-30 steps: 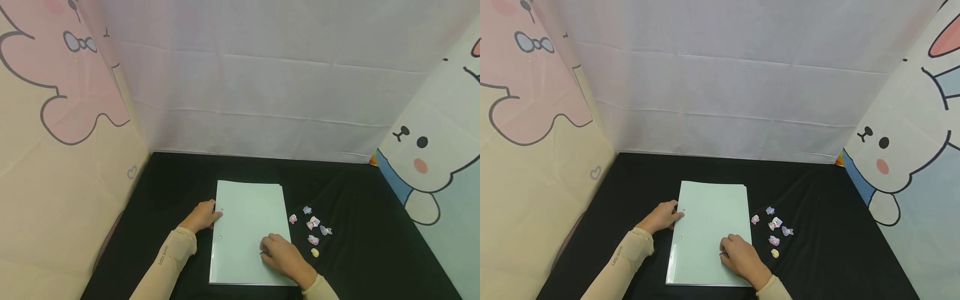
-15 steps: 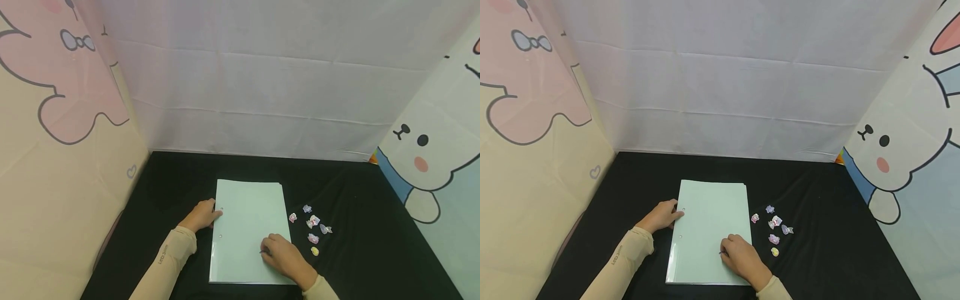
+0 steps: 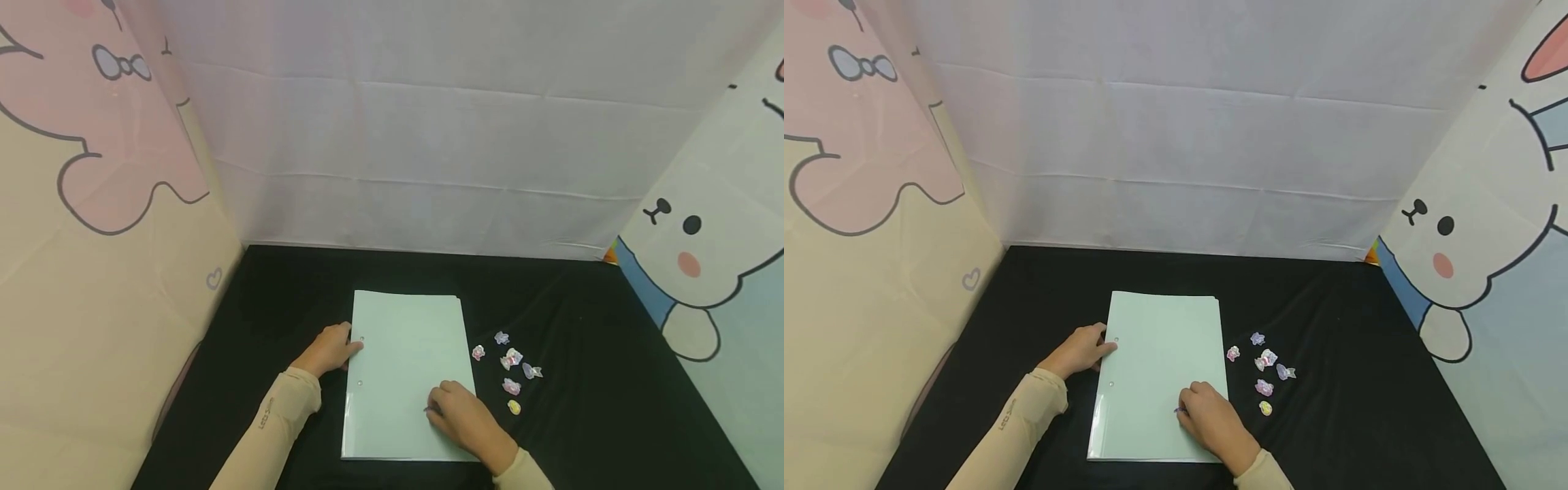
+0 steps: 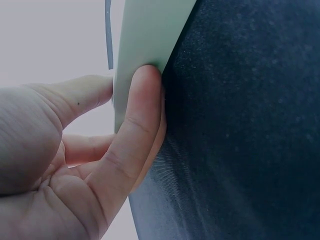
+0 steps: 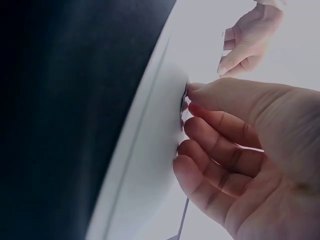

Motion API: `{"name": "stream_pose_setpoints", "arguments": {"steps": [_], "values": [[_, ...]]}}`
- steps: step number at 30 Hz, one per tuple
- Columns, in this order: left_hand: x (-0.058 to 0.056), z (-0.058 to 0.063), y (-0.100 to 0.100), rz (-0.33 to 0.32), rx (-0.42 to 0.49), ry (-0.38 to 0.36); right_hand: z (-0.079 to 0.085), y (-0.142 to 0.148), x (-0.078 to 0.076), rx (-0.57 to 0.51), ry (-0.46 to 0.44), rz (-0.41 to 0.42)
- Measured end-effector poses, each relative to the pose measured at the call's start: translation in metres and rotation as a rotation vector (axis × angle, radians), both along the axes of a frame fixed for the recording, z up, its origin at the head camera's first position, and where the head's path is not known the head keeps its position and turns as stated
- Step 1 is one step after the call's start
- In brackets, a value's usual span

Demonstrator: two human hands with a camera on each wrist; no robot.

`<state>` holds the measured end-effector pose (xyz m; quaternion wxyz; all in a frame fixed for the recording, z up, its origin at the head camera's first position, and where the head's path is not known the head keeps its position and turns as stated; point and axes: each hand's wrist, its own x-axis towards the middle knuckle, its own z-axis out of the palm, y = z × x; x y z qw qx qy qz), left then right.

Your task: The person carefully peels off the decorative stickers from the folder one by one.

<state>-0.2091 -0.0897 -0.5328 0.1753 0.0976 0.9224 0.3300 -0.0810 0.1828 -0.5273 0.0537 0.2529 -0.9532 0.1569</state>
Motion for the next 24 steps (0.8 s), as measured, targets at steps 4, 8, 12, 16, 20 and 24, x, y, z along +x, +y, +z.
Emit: {"name": "stream_pose_setpoints", "arguments": {"steps": [4,8,12,16,20,24], "values": [[0.000,0.001,0.000,-0.004,-0.002,0.002,0.000,-0.001,0.000,-0.003,0.014,-0.003],[0.000,0.003,0.001,-0.003,-0.005,-0.007,-0.001,-0.003,0.002,-0.024,0.037,0.000],[-0.001,0.003,0.002,-0.008,-0.001,0.006,-0.002,-0.006,0.003,-0.031,0.067,0.002],[0.000,0.004,0.003,-0.015,-0.002,0.011,-0.002,-0.008,0.004,-0.036,0.063,-0.028],[0.001,0.004,0.003,-0.011,-0.010,0.003,-0.001,-0.010,0.005,-0.056,0.047,-0.046],[0.002,0.003,0.002,-0.010,-0.016,0.014,0.000,-0.013,0.006,-0.069,0.037,-0.077]]}}
